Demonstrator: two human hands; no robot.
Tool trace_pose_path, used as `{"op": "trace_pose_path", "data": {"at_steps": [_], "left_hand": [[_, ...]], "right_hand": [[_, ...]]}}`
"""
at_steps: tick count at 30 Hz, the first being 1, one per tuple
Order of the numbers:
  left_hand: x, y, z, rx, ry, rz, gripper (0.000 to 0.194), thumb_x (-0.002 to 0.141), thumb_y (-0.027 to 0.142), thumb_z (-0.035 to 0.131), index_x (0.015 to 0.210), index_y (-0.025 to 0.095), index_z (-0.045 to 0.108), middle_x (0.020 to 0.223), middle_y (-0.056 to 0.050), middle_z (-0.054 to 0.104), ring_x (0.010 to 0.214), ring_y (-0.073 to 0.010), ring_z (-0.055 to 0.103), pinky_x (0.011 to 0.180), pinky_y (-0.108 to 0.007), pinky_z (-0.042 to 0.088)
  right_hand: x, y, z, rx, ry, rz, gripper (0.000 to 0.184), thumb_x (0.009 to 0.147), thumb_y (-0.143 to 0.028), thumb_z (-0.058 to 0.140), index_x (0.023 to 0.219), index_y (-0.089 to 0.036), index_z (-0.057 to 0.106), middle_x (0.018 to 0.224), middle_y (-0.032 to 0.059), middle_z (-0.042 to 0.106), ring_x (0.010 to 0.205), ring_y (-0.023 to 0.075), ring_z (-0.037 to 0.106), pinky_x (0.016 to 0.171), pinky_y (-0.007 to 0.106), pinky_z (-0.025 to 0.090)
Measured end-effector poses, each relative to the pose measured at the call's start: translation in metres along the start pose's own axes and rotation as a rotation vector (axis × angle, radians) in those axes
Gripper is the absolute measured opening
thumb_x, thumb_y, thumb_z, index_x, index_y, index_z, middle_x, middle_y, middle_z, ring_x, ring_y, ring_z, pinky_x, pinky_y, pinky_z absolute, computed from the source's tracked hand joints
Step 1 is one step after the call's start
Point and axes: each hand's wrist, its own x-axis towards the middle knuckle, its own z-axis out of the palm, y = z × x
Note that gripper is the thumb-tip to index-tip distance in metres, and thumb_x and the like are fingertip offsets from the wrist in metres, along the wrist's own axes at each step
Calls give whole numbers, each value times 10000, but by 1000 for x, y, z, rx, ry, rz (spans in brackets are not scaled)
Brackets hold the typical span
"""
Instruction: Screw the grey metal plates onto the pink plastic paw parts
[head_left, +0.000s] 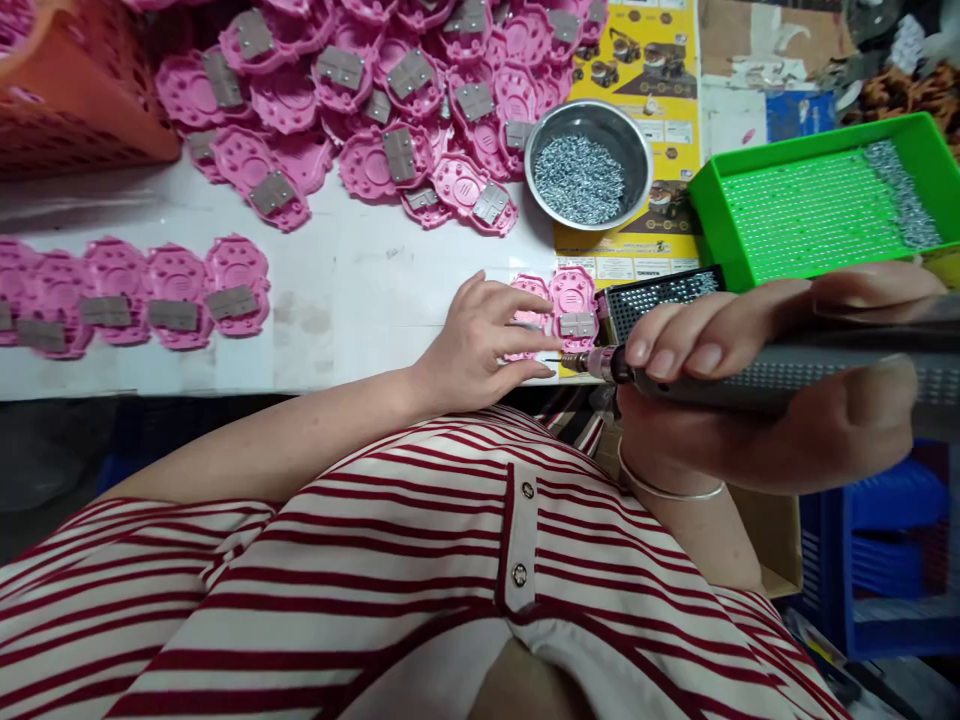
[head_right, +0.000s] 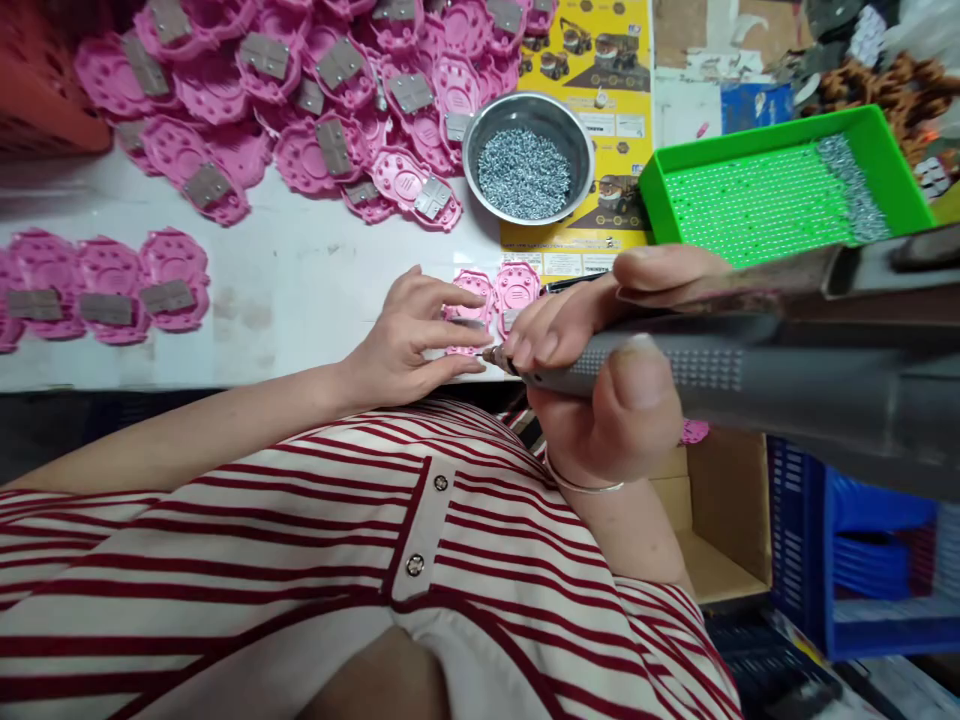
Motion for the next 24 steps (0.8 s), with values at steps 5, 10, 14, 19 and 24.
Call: {"op": "trace_pose_path", "data": {"at_steps": [5,10,14,19,24], "left_hand": [[-1,6,-6,-66,-14,-58,135,870,403,727,815,289,774,1192,-12,694,1124,-206,583,1162,-527,255],[-3,9,-10,50,-110,-113,148,861,414,727,795,285,756,1249,2,673,1191,-222,541,1208,-558,200],[-4,4,-8,119,-112,-129,288,815,539,741,956,288,745,1313,-23,643,1227,-263,518,1209,-590,170],[-7,-4,-6,219,-107,-208,666,718,623,789,1258,265,639,1442,-86,545,1313,-344,435,1193,-653,124],[-6,-5,-6,209,-138,-253,446,802,563,745,1156,298,699,1409,-46,569,1305,-344,428,1175,-681,124]], "right_hand": [[-4,-11,11,-46,34,234,125,795,-342,706,885,-255,704,569,-68,572,474,106,549,497,292,524],[-2,11,12,11,-105,-17,185,784,-347,666,941,-267,720,482,-89,442,338,98,458,303,250,432],[-4,25,16,-50,-75,-59,188,822,-364,636,970,-269,704,515,-71,427,341,99,401,290,262,368],[-9,38,16,-143,-25,-111,153,833,-404,633,971,-348,671,512,-68,374,337,103,350,317,277,361],[-16,53,10,-227,-122,-74,130,893,-458,519,866,-340,567,584,-46,408,409,113,369,413,281,393]]}}
